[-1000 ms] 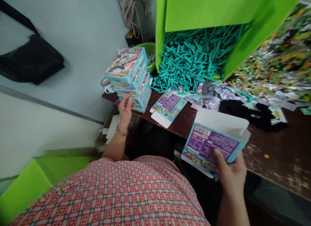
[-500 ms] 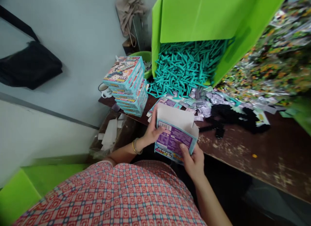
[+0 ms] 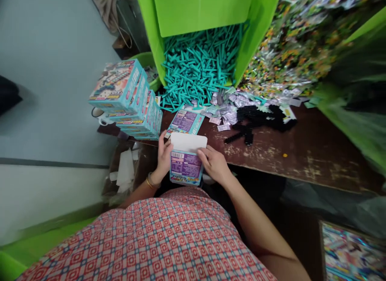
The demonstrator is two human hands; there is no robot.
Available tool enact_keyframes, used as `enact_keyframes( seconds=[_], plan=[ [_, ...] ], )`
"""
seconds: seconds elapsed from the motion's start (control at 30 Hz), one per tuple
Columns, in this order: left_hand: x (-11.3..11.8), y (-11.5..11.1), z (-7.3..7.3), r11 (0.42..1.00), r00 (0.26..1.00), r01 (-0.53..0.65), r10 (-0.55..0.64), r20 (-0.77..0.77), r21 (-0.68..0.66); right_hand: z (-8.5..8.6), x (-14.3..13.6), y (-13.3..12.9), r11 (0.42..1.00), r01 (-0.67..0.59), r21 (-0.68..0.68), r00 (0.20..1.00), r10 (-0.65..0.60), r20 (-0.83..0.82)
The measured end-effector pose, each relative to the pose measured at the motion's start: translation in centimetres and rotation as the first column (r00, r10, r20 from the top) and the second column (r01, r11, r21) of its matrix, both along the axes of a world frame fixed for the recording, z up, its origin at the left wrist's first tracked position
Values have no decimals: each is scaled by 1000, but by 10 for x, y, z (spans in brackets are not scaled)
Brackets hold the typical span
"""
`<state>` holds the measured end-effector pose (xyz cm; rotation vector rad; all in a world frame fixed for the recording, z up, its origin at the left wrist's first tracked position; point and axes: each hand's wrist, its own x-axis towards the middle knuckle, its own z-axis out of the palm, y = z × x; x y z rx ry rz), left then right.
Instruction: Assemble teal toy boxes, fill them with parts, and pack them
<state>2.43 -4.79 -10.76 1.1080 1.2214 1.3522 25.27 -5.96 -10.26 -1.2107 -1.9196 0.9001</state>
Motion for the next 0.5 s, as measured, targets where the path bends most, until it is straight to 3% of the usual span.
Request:
enact_keyframes(
  seconds=[0.1, 0.2, 0.27, 0.37, 0.43, 0.5],
  plan=[
    [-9, 17, 5, 961, 960, 175, -119, 252, -214, 13, 7, 24, 970, -244, -22, 969, 243, -36],
    [-14, 32, 7, 911, 936, 259, -155, 317, -319, 14, 8, 50, 993, -95, 67, 995, 96, -9],
    [-13, 37, 4, 898, 941, 236, -117, 316, -372, 11, 4, 64, 994, 15, 105, 989, -30, 147],
    [-10, 39, -1, 886, 935, 209, -56, 351, -414, 6, -4, 70, 986, -70, 154, 937, 12, 348],
    [-8, 38, -2, 890, 923, 221, -58, 380, -399, 5, -9, 65, 975, -134, 176, 955, 80, 287],
    [-6, 37, -1, 900, 921, 233, -82, 382, -369, 4, -13, 59, 983, -145, 112, 986, 134, 102]
  ],
)
